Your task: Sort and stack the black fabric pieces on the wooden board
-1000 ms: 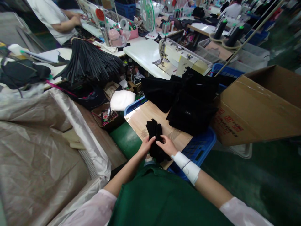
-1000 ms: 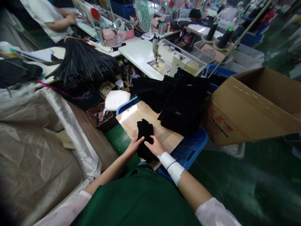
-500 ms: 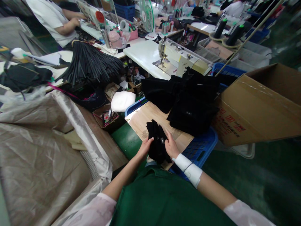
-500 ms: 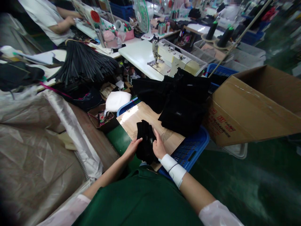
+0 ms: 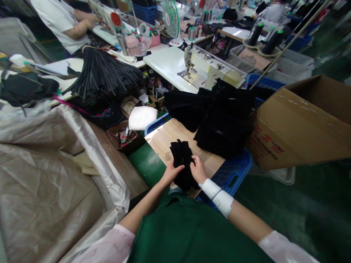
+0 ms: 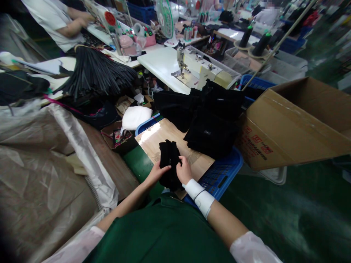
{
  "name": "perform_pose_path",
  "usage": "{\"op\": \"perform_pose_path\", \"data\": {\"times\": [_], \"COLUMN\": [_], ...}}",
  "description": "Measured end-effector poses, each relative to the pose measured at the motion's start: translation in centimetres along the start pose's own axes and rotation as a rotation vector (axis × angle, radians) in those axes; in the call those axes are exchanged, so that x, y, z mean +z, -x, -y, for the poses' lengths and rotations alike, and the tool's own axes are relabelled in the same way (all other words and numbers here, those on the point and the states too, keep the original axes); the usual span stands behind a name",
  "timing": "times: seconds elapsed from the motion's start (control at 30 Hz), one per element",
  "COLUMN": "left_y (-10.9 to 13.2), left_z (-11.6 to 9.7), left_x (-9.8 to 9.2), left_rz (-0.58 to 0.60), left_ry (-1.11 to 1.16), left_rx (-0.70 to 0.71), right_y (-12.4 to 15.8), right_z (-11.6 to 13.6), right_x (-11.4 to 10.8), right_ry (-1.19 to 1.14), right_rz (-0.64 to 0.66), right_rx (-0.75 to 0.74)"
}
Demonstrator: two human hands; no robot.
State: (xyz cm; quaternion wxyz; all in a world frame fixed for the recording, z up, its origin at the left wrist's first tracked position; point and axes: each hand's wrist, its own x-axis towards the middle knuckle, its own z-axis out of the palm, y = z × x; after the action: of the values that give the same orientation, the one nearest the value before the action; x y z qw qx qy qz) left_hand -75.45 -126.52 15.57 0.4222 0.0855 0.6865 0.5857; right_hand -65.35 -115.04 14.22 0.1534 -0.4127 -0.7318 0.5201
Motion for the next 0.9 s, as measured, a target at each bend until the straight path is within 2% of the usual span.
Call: {"op": "perform_pose_path", "data": {"times": [0.1,0.2,0.3,0.5,0.77,0.9], "left_y": [0.0,-0.2,-0.5,-0.7,-0.4,-0.1], "left_z": [0.4,0.9,1.2,1.2,1.4,1.0], "left_x": [-0.2,-0.1,0.1,0.6,0.3,0.4], "left_rz": [0.039,0.018,-0.005,-0.033,-0.015,-0.001], "left_ry": [0.113,0.136,0.071,-0.045,0.074,0.049], "left_rx": [-0.032,-0.045,0.003,0.071,0.000,0.003], "right_y": [-0.1,-0.1,0.0,0.4,0.0,0.1], "right_z": [-0.9,-1.0,-0.3,1.2,0.8,1.1], "right_x": [0.0,-0.3,-0.5,-0.5,-0.5,-0.4], "right_ry": [-0.078,-0.020,-0.016,0.024,0.054,0.064], "right_rz": [-0.089,-0.003,0.068,0.070,0.066,0.070], "right_rx": [-0.069,-0.111,-0.096,-0.070,-0.067,-0.055]}}
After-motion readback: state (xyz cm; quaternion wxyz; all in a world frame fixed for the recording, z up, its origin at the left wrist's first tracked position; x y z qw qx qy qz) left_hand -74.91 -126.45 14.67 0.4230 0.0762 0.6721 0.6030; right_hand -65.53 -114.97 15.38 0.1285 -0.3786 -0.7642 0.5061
